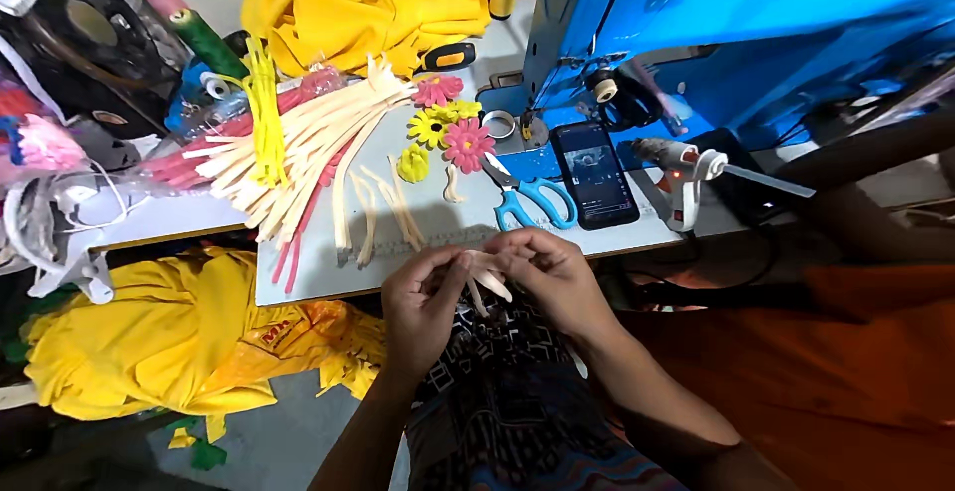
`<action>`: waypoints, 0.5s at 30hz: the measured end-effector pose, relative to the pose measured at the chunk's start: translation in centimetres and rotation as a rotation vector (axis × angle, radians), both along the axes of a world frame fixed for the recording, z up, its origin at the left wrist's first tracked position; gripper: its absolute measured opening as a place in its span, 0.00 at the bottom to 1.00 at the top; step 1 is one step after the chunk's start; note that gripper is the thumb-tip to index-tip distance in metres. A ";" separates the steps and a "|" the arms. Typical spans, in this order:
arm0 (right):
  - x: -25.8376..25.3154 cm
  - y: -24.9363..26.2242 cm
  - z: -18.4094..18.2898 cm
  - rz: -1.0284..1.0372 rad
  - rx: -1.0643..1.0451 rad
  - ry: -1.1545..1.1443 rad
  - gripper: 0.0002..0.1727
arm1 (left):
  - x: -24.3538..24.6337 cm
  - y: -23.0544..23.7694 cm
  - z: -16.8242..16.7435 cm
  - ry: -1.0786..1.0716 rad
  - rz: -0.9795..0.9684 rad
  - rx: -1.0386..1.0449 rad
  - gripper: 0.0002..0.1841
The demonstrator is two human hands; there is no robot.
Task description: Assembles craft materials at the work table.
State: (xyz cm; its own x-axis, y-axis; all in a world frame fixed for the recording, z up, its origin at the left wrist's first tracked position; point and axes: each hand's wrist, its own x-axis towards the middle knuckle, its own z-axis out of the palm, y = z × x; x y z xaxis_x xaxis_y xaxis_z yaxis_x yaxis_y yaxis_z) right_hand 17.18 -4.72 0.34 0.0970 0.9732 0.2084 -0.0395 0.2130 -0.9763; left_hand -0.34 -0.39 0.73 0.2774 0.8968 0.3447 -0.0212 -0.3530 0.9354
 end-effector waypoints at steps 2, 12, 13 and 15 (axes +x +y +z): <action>0.5 0.3 0.2 0.017 -0.132 0.067 0.06 | 0.0 -0.1 -0.1 0.025 -0.037 -0.024 0.05; 1.9 0.8 1.0 0.245 -0.286 0.194 0.07 | -1.6 0.7 1.3 -0.050 -0.284 -0.524 0.08; 1.9 0.8 1.1 0.259 -0.287 0.210 0.08 | -1.6 0.7 1.1 -0.033 -0.285 -0.480 0.07; 1.6 0.8 1.1 0.271 -0.296 0.242 0.08 | -1.5 0.7 0.9 -0.013 -0.290 -0.404 0.07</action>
State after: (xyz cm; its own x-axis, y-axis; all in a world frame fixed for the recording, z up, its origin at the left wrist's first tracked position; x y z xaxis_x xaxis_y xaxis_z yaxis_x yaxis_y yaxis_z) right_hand 18.77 -3.96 1.46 -0.1571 0.9844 -0.0797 -0.2891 -0.1230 -0.9494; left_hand -1.87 0.35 1.61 0.5332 0.8459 -0.0094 -0.0779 0.0602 0.9951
